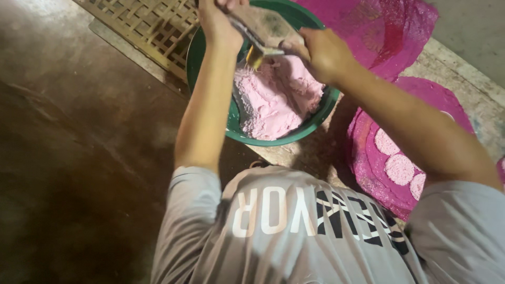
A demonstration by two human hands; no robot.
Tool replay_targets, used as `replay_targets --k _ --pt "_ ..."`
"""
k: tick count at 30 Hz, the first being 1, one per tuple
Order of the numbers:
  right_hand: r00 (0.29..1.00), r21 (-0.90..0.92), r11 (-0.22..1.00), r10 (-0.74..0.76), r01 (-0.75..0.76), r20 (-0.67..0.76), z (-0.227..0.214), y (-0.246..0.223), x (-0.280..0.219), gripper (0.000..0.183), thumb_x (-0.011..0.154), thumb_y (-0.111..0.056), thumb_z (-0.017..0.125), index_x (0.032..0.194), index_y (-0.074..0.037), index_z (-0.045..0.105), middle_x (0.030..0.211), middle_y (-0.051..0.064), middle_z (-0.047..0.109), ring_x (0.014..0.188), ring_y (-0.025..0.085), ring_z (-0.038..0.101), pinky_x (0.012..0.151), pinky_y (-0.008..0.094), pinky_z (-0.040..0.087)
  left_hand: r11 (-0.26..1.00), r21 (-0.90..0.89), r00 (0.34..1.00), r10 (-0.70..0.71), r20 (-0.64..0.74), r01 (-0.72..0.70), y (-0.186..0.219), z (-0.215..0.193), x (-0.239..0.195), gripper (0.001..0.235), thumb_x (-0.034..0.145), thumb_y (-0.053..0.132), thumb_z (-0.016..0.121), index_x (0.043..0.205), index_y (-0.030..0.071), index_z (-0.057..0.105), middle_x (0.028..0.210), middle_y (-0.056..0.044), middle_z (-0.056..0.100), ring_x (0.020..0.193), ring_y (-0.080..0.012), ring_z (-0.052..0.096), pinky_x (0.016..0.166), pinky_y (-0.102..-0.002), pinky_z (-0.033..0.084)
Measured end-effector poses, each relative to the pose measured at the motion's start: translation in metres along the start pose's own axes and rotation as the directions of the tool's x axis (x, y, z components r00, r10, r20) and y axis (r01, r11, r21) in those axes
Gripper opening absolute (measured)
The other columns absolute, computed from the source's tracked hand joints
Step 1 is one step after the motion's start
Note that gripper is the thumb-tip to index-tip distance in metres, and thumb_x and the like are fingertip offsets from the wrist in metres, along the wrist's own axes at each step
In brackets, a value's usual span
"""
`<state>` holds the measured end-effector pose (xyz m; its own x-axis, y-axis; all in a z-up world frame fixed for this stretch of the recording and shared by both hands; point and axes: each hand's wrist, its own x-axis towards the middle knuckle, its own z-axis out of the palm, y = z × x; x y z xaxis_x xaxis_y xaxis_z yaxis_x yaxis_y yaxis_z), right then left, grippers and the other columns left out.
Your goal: The person scoops pink dough from a green basin and uses a handheld press to form circular discs on a pink mat. The person repeatedly fills the press, presses the dough, and arranges the finished discs on the mat.
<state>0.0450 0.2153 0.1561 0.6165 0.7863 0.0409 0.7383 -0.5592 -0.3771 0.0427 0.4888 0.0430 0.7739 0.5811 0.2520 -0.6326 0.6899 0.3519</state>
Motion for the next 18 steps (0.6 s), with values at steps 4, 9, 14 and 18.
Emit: replay_targets --k 4,9,14,18 --pt "0.973 0.049 0.997 0.049 -0.062 0.228 0.043 0.025 -0.019 0.054 0.099 -0.052 0.056 0.095 0.002 0.064 0.074 0.019 0.069 0.064 0.033 0.069 0.063 0.046 0.055 0.605 0.721 0.941 -0.244 -0.234 0.336 0.024 -0.031 -0.075 0.058 0.095 0.026 0.057 0.149 0.039 0.04 0.123 0.019 0.039 0.11 -0.0033 0.051 0.095 -0.034 0.048" --pt "0.999 0.236 0.972 0.001 -0.014 0.053 0.023 0.022 -0.041 0.043 0.105 -0.043 0.056 0.107 -0.001 0.066 0.074 0.02 0.066 0.065 0.036 0.065 0.06 0.047 0.05 0.721 0.208 0.674 -0.449 -0.587 0.661 0.025 -0.01 -0.128 0.047 0.097 0.037 0.061 0.135 0.01 0.05 0.124 -0.014 0.056 0.108 -0.0256 0.055 0.094 -0.042 0.046" --pt "0.944 0.006 0.951 -0.309 0.311 0.114 -0.066 -0.042 -0.09 0.05 0.087 -0.051 0.071 0.096 -0.002 0.066 0.066 0.018 0.063 0.063 0.04 0.063 0.056 0.05 0.048 0.531 0.661 0.789 -0.594 -0.155 0.53 0.074 0.066 -0.148 0.043 0.097 0.036 0.058 0.134 0.014 0.054 0.117 -0.015 0.06 0.102 -0.0286 0.059 0.09 -0.044 0.048" --pt "0.764 -0.046 0.762 -0.646 0.646 0.017 -0.103 -0.082 -0.111 0.06 0.073 -0.061 0.075 0.085 -0.004 0.062 0.063 0.015 0.057 0.055 0.036 0.059 0.051 0.046 0.047 0.3 0.951 0.636 -0.748 0.189 0.069 0.119 0.135 -0.157 0.04 0.097 0.034 0.056 0.133 0.017 0.057 0.111 -0.016 0.063 0.097 -0.0309 0.062 0.087 -0.046 0.05"
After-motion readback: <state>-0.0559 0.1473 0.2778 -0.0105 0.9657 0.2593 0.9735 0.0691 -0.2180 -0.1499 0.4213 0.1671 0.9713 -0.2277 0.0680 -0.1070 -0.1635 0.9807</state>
